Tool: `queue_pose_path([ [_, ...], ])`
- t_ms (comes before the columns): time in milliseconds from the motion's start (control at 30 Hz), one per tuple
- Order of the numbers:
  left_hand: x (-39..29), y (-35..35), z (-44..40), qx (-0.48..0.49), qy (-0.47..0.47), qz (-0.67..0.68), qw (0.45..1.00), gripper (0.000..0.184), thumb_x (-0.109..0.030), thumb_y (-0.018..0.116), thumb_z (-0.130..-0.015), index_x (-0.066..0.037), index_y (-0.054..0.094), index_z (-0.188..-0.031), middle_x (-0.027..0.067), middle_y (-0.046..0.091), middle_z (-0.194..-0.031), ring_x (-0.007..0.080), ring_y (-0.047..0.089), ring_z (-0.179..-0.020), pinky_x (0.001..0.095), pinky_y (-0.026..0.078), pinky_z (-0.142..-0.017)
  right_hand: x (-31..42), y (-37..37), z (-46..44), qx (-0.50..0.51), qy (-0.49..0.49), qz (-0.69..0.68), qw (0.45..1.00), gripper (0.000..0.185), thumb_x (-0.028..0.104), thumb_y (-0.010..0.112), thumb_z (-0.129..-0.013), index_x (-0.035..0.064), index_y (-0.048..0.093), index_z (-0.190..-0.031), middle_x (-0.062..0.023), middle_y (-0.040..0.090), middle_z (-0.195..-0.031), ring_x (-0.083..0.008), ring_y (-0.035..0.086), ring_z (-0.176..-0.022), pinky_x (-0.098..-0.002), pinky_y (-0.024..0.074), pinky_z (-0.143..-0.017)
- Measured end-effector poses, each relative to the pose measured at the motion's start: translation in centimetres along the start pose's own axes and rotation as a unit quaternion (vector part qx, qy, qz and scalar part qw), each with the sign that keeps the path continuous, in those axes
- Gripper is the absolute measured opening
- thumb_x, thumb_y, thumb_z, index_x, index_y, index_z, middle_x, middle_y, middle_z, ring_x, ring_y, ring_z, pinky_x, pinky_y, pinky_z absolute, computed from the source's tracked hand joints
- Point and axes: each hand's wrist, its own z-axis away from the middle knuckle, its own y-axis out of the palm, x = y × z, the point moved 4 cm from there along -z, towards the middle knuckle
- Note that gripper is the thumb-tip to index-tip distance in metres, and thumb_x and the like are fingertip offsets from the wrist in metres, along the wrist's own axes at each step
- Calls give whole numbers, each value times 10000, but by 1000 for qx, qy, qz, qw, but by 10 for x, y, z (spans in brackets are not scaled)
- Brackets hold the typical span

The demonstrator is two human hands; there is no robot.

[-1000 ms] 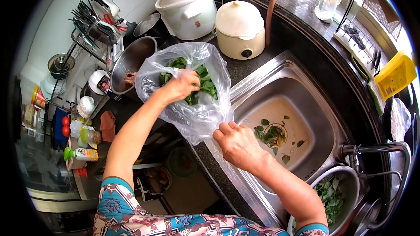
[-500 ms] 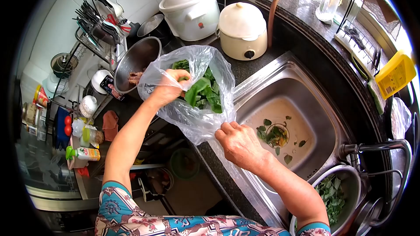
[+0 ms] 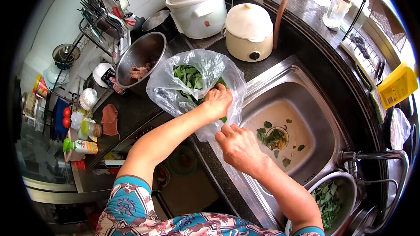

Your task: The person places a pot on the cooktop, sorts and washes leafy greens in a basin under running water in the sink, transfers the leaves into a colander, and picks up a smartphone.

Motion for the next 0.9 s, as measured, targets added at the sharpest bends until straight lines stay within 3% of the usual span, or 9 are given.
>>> queue_pose_path([
  [100, 7, 11, -9, -26, -19, 39, 999, 286, 27, 565, -665, 45, 577, -950, 296, 514, -1029, 402, 576, -893, 428, 487, -758, 0, -2, 0, -6, 0, -2, 1000, 116, -5, 550, -636, 32, 499, -734, -95, 509, -744, -265, 548, -691, -372, 468, -567],
  [300, 31, 16, -12, -91, 46, 122, 987, 151, 74, 505, -653, 22, 588, -768, 220, 594, -838, 359, 591, -798, 417, 479, -690, -4, -4, 1, -9, 9, -5, 1000, 129, 10, 554, -626, 32, 487, -734, -103, 491, -732, -273, 554, -709, -376, 476, -582],
  [400, 45, -7, 3, -85, -55, 253, 962, 156, 73, 472, -670, -2, 588, -742, 208, 594, -767, 354, 589, -710, 428, 462, -645, -5, -6, 0, -21, 10, -7, 1000, 98, -9, 542, -651, 30, 485, -721, -103, 503, -722, -276, 552, -676, -379, 462, -541],
  [433, 52, -22, 11, -162, -31, 251, 954, 174, 58, 499, -669, -31, 604, -776, 180, 599, -772, 328, 591, -723, 408, 466, -659, -6, -8, 0, -32, 6, -6, 999, 77, -23, 531, -675, 28, 484, -709, -101, 516, -712, -277, 550, -645, -381, 450, -506],
  [467, 62, -36, 21, -238, -8, 248, 939, 198, 43, 526, -669, -60, 620, -810, 152, 605, -776, 301, 594, -735, 388, 470, -672, -7, -8, 0, -33, 8, -6, 999, 77, -23, 531, -675, 28, 484, -709, -101, 516, -712, -277, 550, -645, -381, 450, -506],
  [533, 94, -49, 34, -226, -55, 365, 902, 212, 14, 597, -654, -58, 631, -851, 85, 613, -783, 232, 590, -754, 325, 469, -704, -8, -9, -1, -50, 3, -11, 999, 79, -27, 528, -675, 27, 481, -710, -102, 509, -711, -283, 548, -650, -386, 446, -503],
  [600, 98, -70, 60, -295, -46, 514, 804, 221, 48, 594, -637, 9, 643, -848, 88, 633, -739, 166, 593, -685, 276, 469, -635, -6, -8, -2, -35, 10, -14, 999, 96, -17, 533, -658, 27, 488, -731, -107, 505, -731, -286, 550, -687, -388, 460, -541],
  [667, 120, -67, 65, -230, -47, 575, 784, 224, 81, 609, -626, 24, 635, -841, 36, 623, -760, 105, 559, -689, 253, 462, -627, -4, -7, -5, -20, 15, -16, 1000, 125, -7, 539, -640, 26, 495, -752, -112, 500, -752, -289, 552, -724, -389, 474, -580],
  [900, 142, -60, 80, -153, -91, 656, 734, 212, 32, 702, -662, 5, 620, -856, 24, 608, -769, 104, 554, -687, 248, 455, -656, 2, -5, -2, -11, 19, -12, 1000, 117, -9, 533, -652, 24, 498, -758, -113, 506, -747, -295, 555, -718, -403, 477, -593],
])
